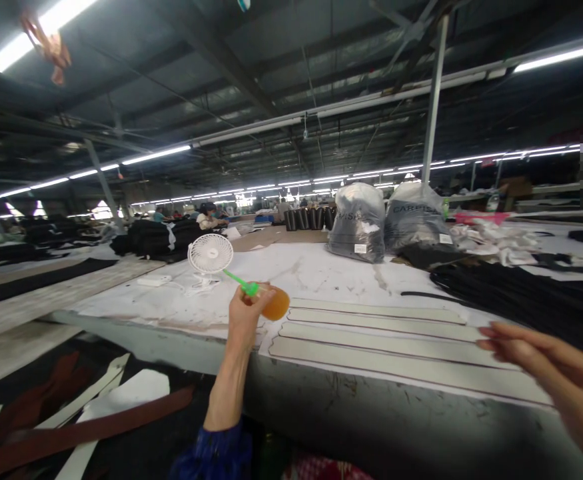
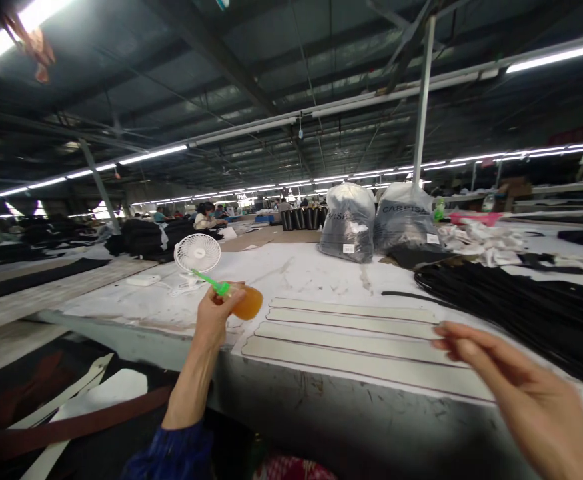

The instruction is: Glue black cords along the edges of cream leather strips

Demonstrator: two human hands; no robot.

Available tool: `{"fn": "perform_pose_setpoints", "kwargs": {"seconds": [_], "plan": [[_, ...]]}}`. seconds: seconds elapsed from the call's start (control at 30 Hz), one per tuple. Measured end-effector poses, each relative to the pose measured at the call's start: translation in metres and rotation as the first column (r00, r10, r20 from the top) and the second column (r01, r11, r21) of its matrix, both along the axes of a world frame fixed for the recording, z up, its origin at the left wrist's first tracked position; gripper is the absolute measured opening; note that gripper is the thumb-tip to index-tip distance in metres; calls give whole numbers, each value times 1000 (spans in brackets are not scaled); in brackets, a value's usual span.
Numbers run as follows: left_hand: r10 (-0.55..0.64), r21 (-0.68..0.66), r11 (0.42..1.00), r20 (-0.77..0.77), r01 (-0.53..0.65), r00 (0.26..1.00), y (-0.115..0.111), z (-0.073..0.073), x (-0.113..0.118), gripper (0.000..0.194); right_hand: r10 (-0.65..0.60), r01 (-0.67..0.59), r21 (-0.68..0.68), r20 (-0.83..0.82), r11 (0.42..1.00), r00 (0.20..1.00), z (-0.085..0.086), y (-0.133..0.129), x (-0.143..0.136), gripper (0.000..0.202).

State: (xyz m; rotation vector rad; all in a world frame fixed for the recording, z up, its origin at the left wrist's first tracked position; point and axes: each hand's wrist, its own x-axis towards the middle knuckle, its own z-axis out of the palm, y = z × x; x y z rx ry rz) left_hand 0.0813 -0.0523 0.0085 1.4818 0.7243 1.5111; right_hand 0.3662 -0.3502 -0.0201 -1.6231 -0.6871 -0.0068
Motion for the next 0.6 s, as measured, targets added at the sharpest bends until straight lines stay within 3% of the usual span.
{"fn": "perform_pose_setpoints", "kwargs": {"seconds": [0.07, 0.13, 0.2, 0.27, 0.37, 0.47, 0.53, 0.6], "plan": [[-259, 5, 965, 183, 262, 948, -36, 10, 19, 47, 331, -324, 69, -158, 944, 930, 3, 18, -53, 48], [-431, 15, 895, 283, 445, 857, -70, 17, 37, 45, 626, -570, 268, -229, 777, 746, 2, 39, -97, 61], [-517, 34, 839, 357, 543, 778, -99, 19, 53, 43, 789, -668, 427, -243, 610, 564, -1, 59, -124, 73], [-540, 43, 820, 389, 571, 747, -120, 17, 65, 42, 852, -652, 559, -228, 511, 472, -1, 75, -138, 83], [-574, 22, 802, 306, 597, 760, -128, 12, 74, 47, 830, -517, 675, -272, 525, 488, 4, 92, -141, 83], [-607, 36, 794, 106, 607, 788, -103, 6, 61, 61, 768, -390, 699, -364, 599, 527, 12, 100, -131, 71], [-507, 68, 859, -10, 507, 862, -75, -1, 39, 58, 725, -349, 681, -398, 644, 562, 16, 100, -116, 57], [-357, 12, 932, -151, 363, 922, -45, -9, 13, 43, 702, -337, 658, -428, 674, 569, 18, 98, -101, 46]]}}
